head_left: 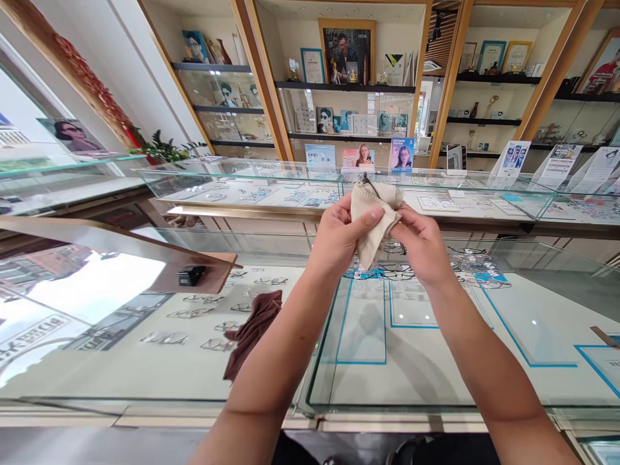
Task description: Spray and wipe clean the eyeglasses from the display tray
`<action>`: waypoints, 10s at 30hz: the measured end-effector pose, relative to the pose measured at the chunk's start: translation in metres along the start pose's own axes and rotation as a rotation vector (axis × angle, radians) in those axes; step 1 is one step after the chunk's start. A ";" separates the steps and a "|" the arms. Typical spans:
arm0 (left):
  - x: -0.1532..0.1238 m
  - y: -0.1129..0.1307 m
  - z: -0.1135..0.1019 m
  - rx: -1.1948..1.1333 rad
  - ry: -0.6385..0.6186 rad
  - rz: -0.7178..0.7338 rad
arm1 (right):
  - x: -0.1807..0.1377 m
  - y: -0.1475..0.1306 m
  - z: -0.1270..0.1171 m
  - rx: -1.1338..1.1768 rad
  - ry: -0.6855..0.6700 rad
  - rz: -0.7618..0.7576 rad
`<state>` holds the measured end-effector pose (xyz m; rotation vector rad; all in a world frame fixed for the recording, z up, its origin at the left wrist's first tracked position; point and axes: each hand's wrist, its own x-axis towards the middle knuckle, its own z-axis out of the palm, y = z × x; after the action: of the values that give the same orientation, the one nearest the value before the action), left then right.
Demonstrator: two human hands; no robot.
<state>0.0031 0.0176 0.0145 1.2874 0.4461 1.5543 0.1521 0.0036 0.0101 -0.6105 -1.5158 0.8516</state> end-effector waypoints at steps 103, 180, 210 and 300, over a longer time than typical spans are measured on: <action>0.011 0.004 -0.004 -0.318 0.156 -0.339 | -0.007 0.008 0.021 -1.242 -0.279 -0.134; -0.019 0.021 -0.010 0.837 0.398 0.895 | -0.006 -0.024 -0.038 -0.554 0.329 -0.483; -0.015 0.021 -0.014 0.813 0.367 0.869 | -0.006 -0.021 -0.034 -0.567 0.331 -0.415; -0.013 0.017 -0.014 0.840 0.323 0.915 | -0.011 -0.014 -0.018 -0.657 0.470 -0.548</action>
<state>-0.0179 0.0042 0.0163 2.0560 0.8427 2.5044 0.1730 -0.0101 0.0148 -0.7461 -1.4008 -0.2240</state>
